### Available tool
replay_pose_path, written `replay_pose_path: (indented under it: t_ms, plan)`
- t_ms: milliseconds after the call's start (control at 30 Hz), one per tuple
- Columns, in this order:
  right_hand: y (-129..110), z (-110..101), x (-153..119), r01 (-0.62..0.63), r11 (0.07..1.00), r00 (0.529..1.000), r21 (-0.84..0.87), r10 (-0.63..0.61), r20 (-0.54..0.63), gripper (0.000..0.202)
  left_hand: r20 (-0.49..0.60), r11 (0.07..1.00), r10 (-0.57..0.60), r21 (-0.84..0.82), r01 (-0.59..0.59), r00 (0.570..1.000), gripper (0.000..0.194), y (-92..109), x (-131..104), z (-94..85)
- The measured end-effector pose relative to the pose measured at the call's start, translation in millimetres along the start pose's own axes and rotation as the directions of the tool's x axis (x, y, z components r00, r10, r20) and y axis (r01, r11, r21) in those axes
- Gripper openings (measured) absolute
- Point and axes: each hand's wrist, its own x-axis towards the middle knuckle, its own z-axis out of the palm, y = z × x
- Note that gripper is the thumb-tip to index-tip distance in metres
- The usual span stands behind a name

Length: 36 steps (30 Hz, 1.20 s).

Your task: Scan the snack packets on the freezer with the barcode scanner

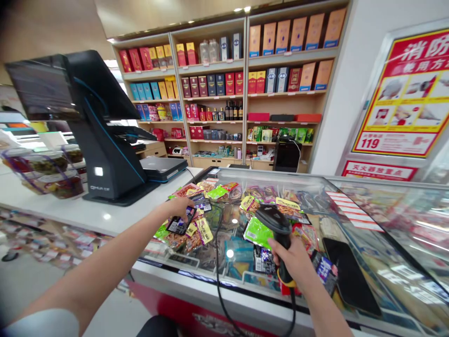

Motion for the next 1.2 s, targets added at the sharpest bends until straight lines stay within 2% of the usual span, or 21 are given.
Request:
replay_pose_path:
  t_ms: [133, 267, 333, 400, 467, 500, 567, 633, 667, 733, 800, 900, 1067, 1200]
  plan:
    - [1.8, 17.4, -8.5, -0.006, 1.0, 0.995, -0.007, 0.006, 0.104, 0.038, -0.03, 0.998, 0.07, 0.0, -0.07, 0.997, 0.041, 3.8, 0.8, -6.5]
    - [-0.2, 29.0, -13.0, 0.018, 1.0, 0.984, 0.0, -0.018, 0.176, 0.037, -0.064, 0.996, 0.085, -0.02, -0.087, 0.994, 0.026, 4.6, -7.2, -19.9]
    - [-1.2, 32.8, -12.0, 0.03, 1.0, 0.981, 0.005, -0.03, 0.193, 0.037, -0.114, 0.991, 0.07, -0.106, -0.082, 0.991, 0.025, 2.4, -12.5, -26.4]
    - [-2.8, 37.0, -9.3, 0.038, 0.999, 0.979, 0.006, -0.038, 0.202, 0.037, -0.217, 0.953, 0.014, -0.292, -0.078, 0.976, 0.029, -0.7, -16.9, -29.5]
    - [-6.1, 43.4, -5.0, 0.06, 0.998, 0.977, 0.007, -0.06, 0.206, 0.036, -0.338, 0.812, -0.132, -0.576, -0.094, 0.932, 0.032, -2.7, -19.4, -27.2]
    - [-8.6, 47.9, -2.3, 0.074, 0.997, 0.974, 0.008, -0.074, 0.213, 0.035, -0.378, 0.687, -0.23, -0.716, -0.125, 0.897, 0.034, -2.5, -19.9, -23.8]
    - [-14.6, 59.8, 4.4, 0.102, 0.995, 0.969, 0.013, -0.103, 0.225, 0.031, -0.384, 0.395, -0.406, -0.892, -0.219, 0.83, 0.041, 1.1, -19.4, -13.8]
    - [-20.5, 74.7, 12.3, 0.13, 0.991, 0.961, 0.026, -0.133, 0.242, 0.029, -0.349, 0.179, -0.473, -0.937, -0.3, 0.809, 0.046, 9.0, -16.9, -1.2]
    - [-22.8, 82.6, 16.4, 0.134, 0.991, 0.961, 0.026, -0.137, 0.24, 0.029, -0.342, 0.111, -0.475, -0.938, -0.33, 0.811, 0.046, 14.2, -15.0, 5.4]
    - [-25.5, 97.4, 23.8, 0.126, 0.991, 0.955, 0.032, -0.13, 0.266, 0.028, -0.349, 0.038, -0.458, -0.927, -0.374, 0.817, 0.044, 25.5, -10.0, 18.3]
    - [-25.8, 109.0, 29.8, 0.117, 0.993, 0.953, 0.021, -0.118, 0.279, 0.028, -0.385, 0.051, -0.467, -0.91, -0.411, 0.796, 0.042, 35.6, -4.4, 29.8]
    - [-24.8, 118.5, 36.1, 0.111, 0.993, 0.962, -0.027, -0.101, 0.254, 0.028, -0.464, 0.215, -0.504, -0.884, -0.414, 0.729, 0.034, 44.3, 2.8, 43.8]
    - [-24.5, 122.8, 41.5, 0.138, 0.987, 0.976, -0.087, -0.121, 0.182, 0.028, -0.545, 0.492, -0.56, -0.825, -0.279, 0.624, 0.02, 44.2, 3.8, 55.7]
    - [-19.9, 126.3, 39.0, 0.101, 0.984, 0.981, -0.145, -0.075, 0.178, 0.028, -0.579, 0.615, -0.568, -0.771, -0.165, 0.584, 0.018, 43.7, -4.9, 55.5]
